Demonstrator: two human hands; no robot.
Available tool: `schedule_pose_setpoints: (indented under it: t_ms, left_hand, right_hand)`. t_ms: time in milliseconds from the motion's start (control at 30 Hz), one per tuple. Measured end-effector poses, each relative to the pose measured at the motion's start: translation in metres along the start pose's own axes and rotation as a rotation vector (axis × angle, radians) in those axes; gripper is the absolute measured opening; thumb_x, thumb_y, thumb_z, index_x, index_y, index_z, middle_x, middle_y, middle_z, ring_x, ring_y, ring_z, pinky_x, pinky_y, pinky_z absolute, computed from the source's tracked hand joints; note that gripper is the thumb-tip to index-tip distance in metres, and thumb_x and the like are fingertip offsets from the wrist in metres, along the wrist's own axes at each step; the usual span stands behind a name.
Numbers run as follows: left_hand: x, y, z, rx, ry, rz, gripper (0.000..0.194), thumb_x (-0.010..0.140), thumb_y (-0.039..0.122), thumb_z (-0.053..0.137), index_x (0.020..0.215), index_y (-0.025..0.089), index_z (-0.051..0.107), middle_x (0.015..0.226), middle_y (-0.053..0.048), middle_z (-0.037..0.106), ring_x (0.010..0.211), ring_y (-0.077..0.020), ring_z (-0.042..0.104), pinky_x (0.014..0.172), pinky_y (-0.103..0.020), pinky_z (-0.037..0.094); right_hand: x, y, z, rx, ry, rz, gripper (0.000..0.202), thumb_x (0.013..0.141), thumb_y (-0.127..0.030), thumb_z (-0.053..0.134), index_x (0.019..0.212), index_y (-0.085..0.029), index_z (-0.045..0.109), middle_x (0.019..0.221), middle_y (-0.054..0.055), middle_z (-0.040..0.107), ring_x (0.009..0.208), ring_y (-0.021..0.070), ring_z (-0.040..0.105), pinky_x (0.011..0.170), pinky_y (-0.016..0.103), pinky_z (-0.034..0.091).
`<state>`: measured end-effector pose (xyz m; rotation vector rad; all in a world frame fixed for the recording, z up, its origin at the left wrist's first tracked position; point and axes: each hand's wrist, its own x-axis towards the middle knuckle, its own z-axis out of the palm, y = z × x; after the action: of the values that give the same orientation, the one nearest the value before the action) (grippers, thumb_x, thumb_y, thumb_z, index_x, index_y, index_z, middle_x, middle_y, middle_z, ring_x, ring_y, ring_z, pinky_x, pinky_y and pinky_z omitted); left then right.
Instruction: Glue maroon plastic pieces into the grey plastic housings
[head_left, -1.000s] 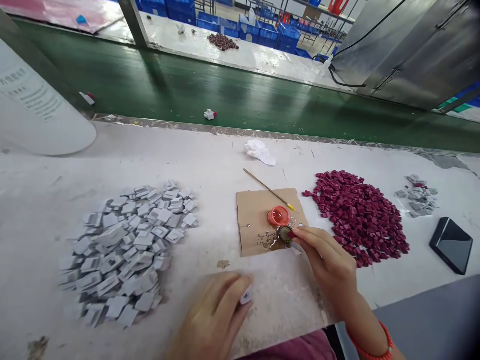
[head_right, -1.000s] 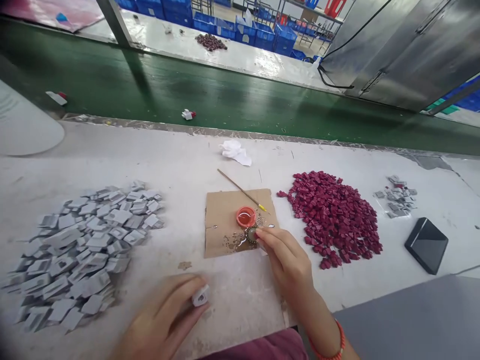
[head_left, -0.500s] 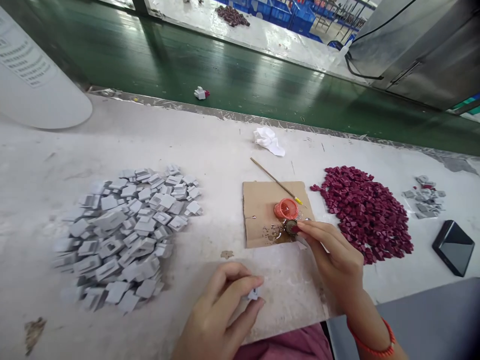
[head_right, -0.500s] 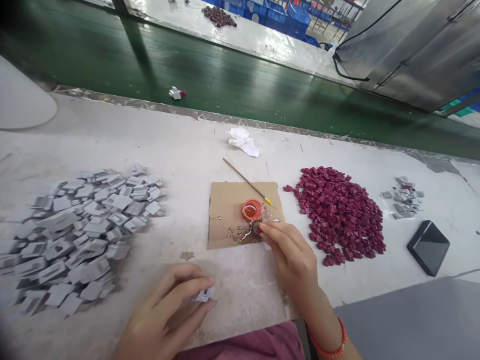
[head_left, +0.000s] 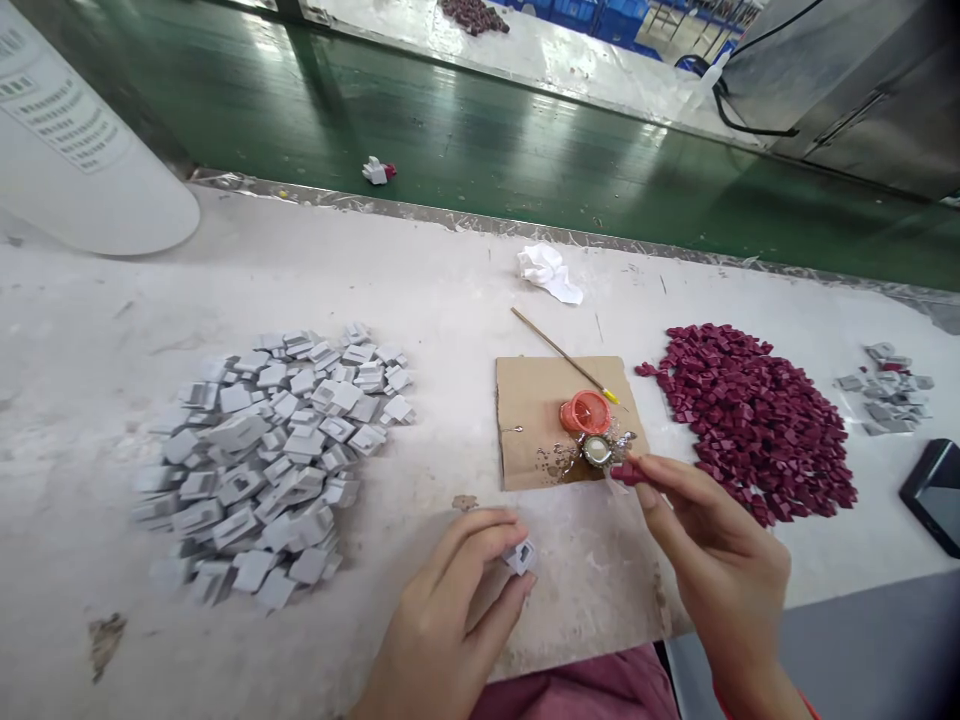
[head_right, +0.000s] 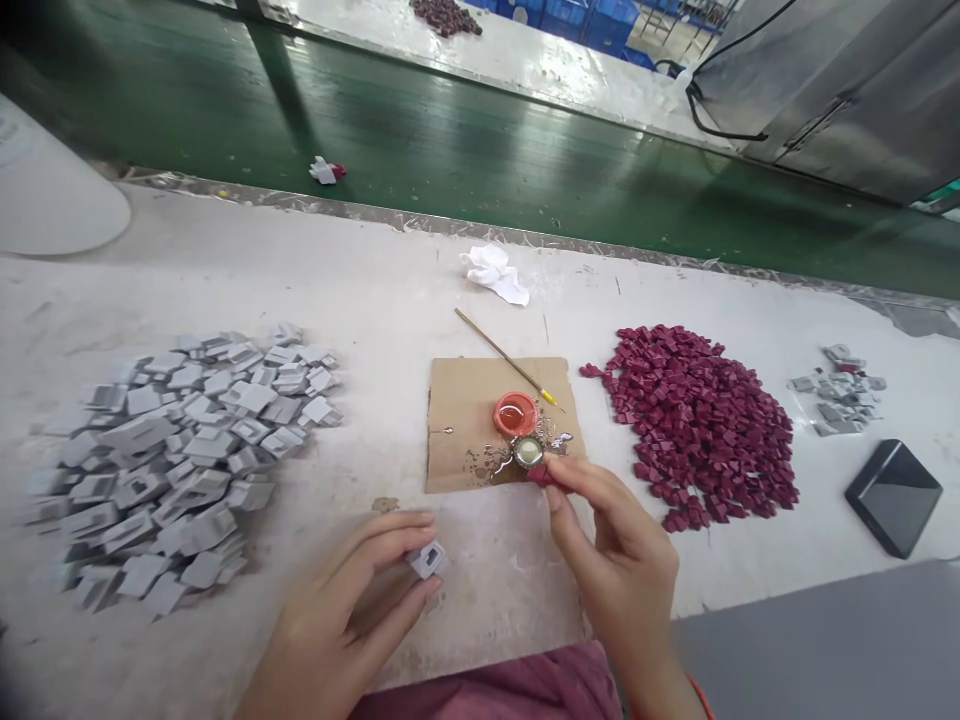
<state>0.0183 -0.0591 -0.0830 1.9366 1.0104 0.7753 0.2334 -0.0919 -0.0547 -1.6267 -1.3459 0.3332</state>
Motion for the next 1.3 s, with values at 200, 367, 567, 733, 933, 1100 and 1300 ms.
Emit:
schedule_pose_setpoints:
  t_ms: [200, 367, 567, 733, 933, 1100, 1300]
  left_hand:
    - [-0.001, 0.001, 0.002, 0.003, -0.008, 0.044, 0.032, 0.086, 0.010, 0.062, 0.115, 0.022, 0.056, 0.112, -0.003, 0.068, 0.103, -0.0106, 0.066, 0.095, -0.015, 0.049]
    - [0.002, 0.005, 0.002, -0.064, 0.008, 0.064, 0.029, 0.086, 0.007, 0.060, 0.112, 0.018, 0.063, 0.108, -0.004, 0.072, 0.100, -0.0102, 0.068, 0.093, -0.013, 0.050]
    - [0.010, 0.004, -0.009, -0.131, -0.105, 0.002, 0.033, 0.083, 0.006, 0.063, 0.113, 0.020, 0.067, 0.110, -0.004, 0.073, 0.100, -0.0135, 0.069, 0.090, -0.020, 0.055]
    - [0.013, 0.004, -0.012, -0.147, -0.092, -0.015, 0.032, 0.081, 0.006, 0.066, 0.110, 0.019, 0.069, 0.106, -0.004, 0.074, 0.097, -0.0135, 0.070, 0.088, -0.019, 0.055]
    - [0.010, 0.007, -0.001, -0.151, 0.037, -0.004, 0.028, 0.077, 0.004, 0.070, 0.102, 0.016, 0.068, 0.099, -0.004, 0.073, 0.091, -0.0119, 0.070, 0.086, -0.014, 0.054]
    - [0.007, 0.009, 0.004, -0.146, 0.090, -0.032, 0.023, 0.077, 0.003, 0.068, 0.094, 0.017, 0.062, 0.091, -0.002, 0.066, 0.082, -0.0096, 0.067, 0.077, -0.012, 0.053]
    - [0.006, 0.009, 0.003, -0.101, 0.075, -0.052, 0.013, 0.083, 0.013, 0.067, 0.091, 0.020, 0.059, 0.085, 0.001, 0.063, 0.077, -0.0103, 0.065, 0.071, -0.016, 0.054]
  right_hand:
    - [-0.027, -0.015, 0.011, 0.079, -0.093, -0.184, 0.037, 0.076, 0.003, 0.060, 0.102, -0.022, 0.066, 0.095, 0.003, 0.072, 0.090, 0.0176, 0.069, 0.078, 0.031, 0.061]
    - [-0.033, -0.015, 0.013, 0.061, -0.222, -0.306, 0.029, 0.079, 0.000, 0.060, 0.101, -0.019, 0.064, 0.095, 0.008, 0.073, 0.084, 0.0189, 0.071, 0.075, 0.033, 0.062]
    - [-0.029, -0.013, 0.006, -0.041, -0.338, -0.484, 0.025, 0.087, -0.008, 0.058, 0.110, -0.016, 0.064, 0.093, 0.010, 0.074, 0.091, 0.0211, 0.071, 0.073, 0.031, 0.063]
    - [-0.030, -0.015, 0.006, -0.048, -0.270, -0.409, 0.029, 0.085, -0.005, 0.058, 0.110, -0.018, 0.064, 0.094, 0.009, 0.074, 0.087, 0.0192, 0.071, 0.075, 0.030, 0.062]
    - [-0.041, -0.014, 0.015, 0.041, -0.189, -0.213, 0.040, 0.078, 0.000, 0.060, 0.113, -0.020, 0.063, 0.094, 0.005, 0.073, 0.085, 0.0174, 0.070, 0.076, 0.030, 0.061]
    - [-0.049, -0.014, 0.024, 0.094, -0.146, -0.068, 0.035, 0.081, -0.003, 0.061, 0.110, -0.022, 0.064, 0.090, 0.002, 0.071, 0.084, 0.0151, 0.067, 0.074, 0.027, 0.059]
    - [-0.047, -0.022, 0.032, 0.107, -0.088, 0.044, 0.026, 0.080, -0.009, 0.064, 0.100, -0.026, 0.068, 0.084, 0.001, 0.072, 0.075, 0.0153, 0.069, 0.064, 0.026, 0.061]
